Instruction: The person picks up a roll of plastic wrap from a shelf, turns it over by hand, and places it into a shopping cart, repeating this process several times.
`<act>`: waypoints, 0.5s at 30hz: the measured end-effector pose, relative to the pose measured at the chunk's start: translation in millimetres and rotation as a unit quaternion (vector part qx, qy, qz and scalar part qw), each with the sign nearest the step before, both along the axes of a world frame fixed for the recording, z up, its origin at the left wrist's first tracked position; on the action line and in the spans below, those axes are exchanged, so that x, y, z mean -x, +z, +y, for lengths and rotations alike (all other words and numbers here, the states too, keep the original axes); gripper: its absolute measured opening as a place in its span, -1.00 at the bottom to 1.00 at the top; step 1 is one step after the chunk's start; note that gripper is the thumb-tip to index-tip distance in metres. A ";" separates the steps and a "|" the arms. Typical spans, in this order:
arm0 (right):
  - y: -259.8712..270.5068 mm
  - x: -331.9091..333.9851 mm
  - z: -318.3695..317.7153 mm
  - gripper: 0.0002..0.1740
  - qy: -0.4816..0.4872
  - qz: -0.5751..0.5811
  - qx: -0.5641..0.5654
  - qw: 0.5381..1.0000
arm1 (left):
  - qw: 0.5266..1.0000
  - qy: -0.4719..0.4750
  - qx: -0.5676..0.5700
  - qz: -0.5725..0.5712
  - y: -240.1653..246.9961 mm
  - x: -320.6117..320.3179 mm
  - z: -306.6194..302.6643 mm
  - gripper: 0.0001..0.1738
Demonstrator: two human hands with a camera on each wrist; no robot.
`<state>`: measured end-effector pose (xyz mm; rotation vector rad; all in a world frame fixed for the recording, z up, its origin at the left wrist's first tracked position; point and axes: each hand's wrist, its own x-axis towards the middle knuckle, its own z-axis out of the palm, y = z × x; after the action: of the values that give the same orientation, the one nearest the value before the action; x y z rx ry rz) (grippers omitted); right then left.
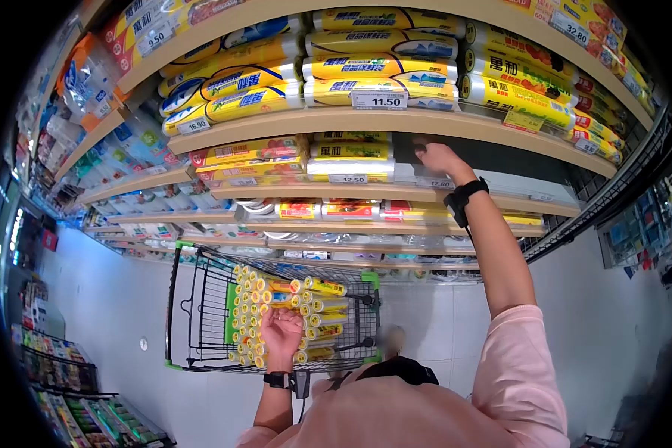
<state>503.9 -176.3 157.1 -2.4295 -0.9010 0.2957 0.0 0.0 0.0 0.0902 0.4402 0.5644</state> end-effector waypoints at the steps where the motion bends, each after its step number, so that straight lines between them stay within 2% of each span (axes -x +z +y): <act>1: 1.3 9.7 -16.0 -0.50 -0.007 -0.015 -0.008 1.000 | 1.000 -0.006 -0.002 0.008 -1.7 -3.6 7.6 -0.80; 2: 1.6 20.1 -32.0 -0.51 -0.012 -0.030 -0.016 0.999 | 1.000 -0.010 -0.005 0.016 -3.6 -8.5 14.3 -0.81; 3: 25.5 61.6 -46.8 -0.55 -0.020 -0.053 -0.023 0.998 | 0.999 -0.013 0.032 0.002 -20.9 4.4 9.2 -0.81; 5: 31.6 120.9 -60.2 -0.61 -0.035 -0.107 -0.105 0.988 | 0.999 -0.011 0.020 0.030 -15.8 16.8 41.9 -0.81; 7: -13.8 152.6 -73.3 -0.72 -0.049 -0.174 -0.205 0.962 | 0.999 -0.010 0.020 0.036 -13.6 31.8 65.6 -0.84; 9: -50.6 204.8 -76.6 -0.89 -0.125 -0.095 -0.253 0.955 | 0.998 -0.017 0.030 0.050 -29.0 45.3 85.9 -0.85; 10: -74.1 232.1 -76.0 -0.91 -0.147 -0.083 -0.234 0.958 | 0.998 -0.023 0.024 0.052 -36.0 53.0 93.9 -0.87; 13: -163.2 294.2 -78.6 -0.90 -0.149 0.045 -0.187 0.970 | 0.990 -0.051 0.047 0.124 -59.2 76.0 122.2 -0.88; 15: -216.5 327.5 -75.6 -0.87 -0.141 0.093 -0.162 0.972 | 0.987 -0.042 0.047 0.148 -55.9 87.8 131.8 -0.91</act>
<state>176.4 -251.9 -59.4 -2.1462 -0.4707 0.2448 -87.8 131.8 -55.9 0.1027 0.7469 0.4483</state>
